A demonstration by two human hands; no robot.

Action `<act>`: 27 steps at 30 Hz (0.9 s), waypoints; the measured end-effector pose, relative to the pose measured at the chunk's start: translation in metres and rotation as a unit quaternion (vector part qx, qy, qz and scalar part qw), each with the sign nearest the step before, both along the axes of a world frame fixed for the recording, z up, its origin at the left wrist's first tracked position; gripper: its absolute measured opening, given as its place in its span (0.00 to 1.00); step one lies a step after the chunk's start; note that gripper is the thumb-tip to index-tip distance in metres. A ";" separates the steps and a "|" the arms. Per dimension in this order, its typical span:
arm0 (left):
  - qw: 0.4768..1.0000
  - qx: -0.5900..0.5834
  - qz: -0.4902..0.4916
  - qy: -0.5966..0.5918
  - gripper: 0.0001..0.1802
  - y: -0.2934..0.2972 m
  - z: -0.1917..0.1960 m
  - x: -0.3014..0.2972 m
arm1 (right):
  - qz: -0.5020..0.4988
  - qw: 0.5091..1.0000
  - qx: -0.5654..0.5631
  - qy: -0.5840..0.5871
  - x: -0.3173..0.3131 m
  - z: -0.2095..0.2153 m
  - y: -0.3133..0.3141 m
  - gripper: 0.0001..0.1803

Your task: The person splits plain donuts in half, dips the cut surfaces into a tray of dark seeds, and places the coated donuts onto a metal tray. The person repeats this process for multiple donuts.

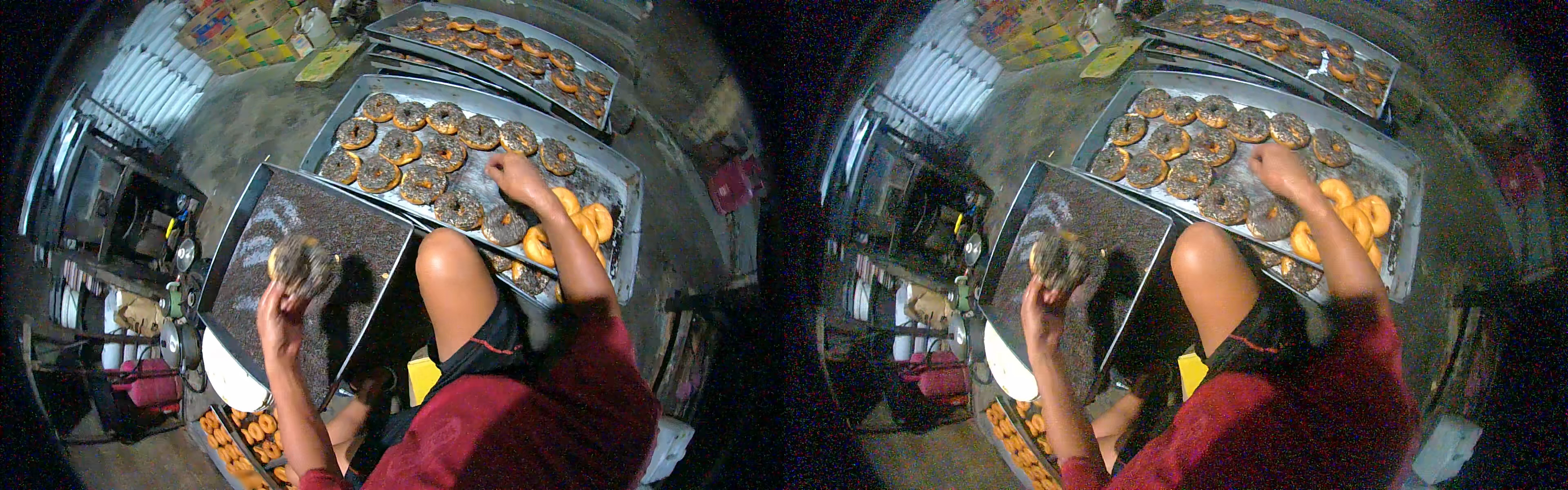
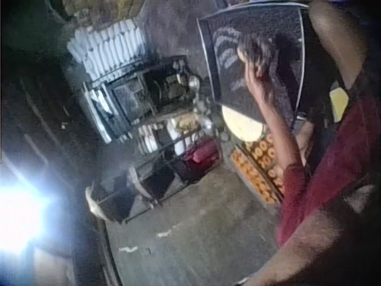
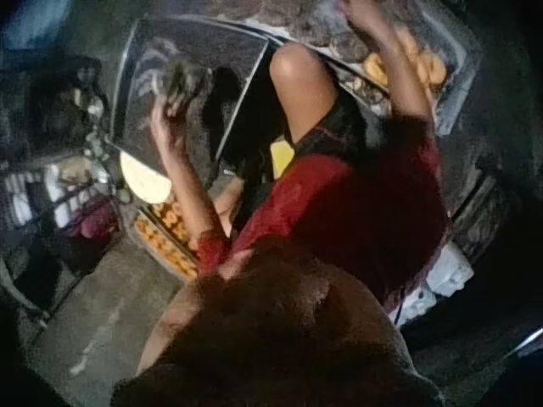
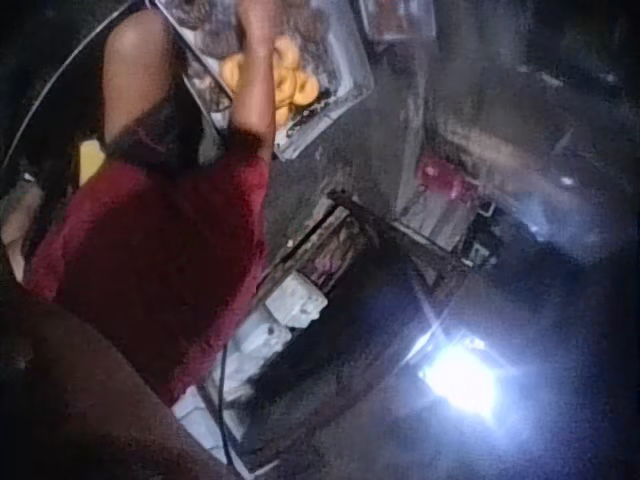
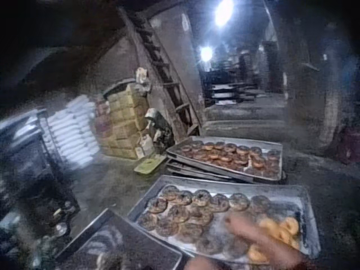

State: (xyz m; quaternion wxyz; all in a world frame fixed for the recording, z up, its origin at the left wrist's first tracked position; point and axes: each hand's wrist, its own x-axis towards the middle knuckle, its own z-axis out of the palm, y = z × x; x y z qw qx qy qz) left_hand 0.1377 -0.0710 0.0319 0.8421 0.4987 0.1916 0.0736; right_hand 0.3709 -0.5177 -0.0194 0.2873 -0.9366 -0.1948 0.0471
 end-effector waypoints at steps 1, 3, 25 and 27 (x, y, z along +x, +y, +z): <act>1.000 -0.010 -0.002 0.020 0.15 -0.018 0.009 0.018 | 0.024 0.996 0.065 -0.052 -0.003 0.006 0.014 0.17; 0.997 -0.018 -0.068 0.015 0.17 -0.053 0.018 0.056 | 0.046 0.901 0.343 0.261 -0.020 0.035 0.049 0.19; 0.996 0.049 -0.072 -0.020 0.27 -0.077 -0.007 0.037 | -0.532 0.811 0.239 0.045 -0.014 -0.085 -0.297 0.17; 0.996 0.064 -0.050 -0.026 0.26 -0.074 -0.008 0.021 | -0.490 0.855 -0.165 -0.029 -0.018 -0.082 -0.293 0.19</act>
